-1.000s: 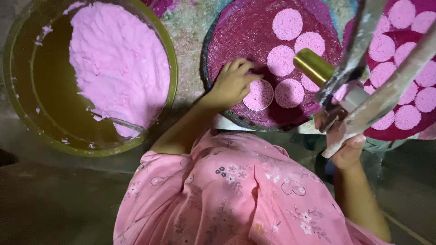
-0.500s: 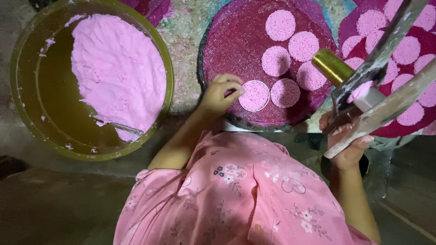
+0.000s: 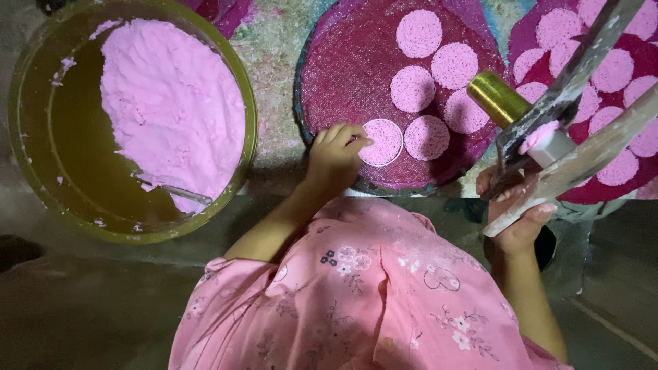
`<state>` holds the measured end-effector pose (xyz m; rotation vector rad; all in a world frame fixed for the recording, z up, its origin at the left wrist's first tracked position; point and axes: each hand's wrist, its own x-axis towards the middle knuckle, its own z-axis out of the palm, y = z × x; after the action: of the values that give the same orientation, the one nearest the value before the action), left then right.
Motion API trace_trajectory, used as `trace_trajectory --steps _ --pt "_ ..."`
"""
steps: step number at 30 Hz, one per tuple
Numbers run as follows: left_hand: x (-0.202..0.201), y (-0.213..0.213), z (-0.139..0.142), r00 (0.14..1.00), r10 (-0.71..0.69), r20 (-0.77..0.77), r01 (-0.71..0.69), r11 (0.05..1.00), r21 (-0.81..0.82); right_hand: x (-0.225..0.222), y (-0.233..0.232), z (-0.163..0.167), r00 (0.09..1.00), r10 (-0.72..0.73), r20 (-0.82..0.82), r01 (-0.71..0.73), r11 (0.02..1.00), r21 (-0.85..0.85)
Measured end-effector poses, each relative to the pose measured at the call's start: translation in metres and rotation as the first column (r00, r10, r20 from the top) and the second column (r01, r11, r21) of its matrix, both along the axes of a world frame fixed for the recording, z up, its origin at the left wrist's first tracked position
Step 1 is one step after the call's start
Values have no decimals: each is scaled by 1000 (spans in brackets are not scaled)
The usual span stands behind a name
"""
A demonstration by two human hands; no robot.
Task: The person scoops pink paste from a large basin into a handheld press mold, squeezes the press to form a disc, and ejects the formed disc onto round boards arranged on the worktable, repeating the cycle and repositioning the boards as they fill.
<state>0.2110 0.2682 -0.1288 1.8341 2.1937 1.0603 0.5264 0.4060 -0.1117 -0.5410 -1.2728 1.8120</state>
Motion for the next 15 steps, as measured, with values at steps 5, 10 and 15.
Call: trace_trajectory --steps 5,10,15 --pt "1 -8 8 997 -59 -46 59 998 3 0 -2 3 999 -35 -8 35 999 1" --pt "0 1 11 990 -19 138 28 998 -62 -3 -3 8 997 -77 15 77 997 -5" --pt "3 16 3 983 -72 166 119 948 -295 -5 -3 7 998 -56 13 56 998 -10"
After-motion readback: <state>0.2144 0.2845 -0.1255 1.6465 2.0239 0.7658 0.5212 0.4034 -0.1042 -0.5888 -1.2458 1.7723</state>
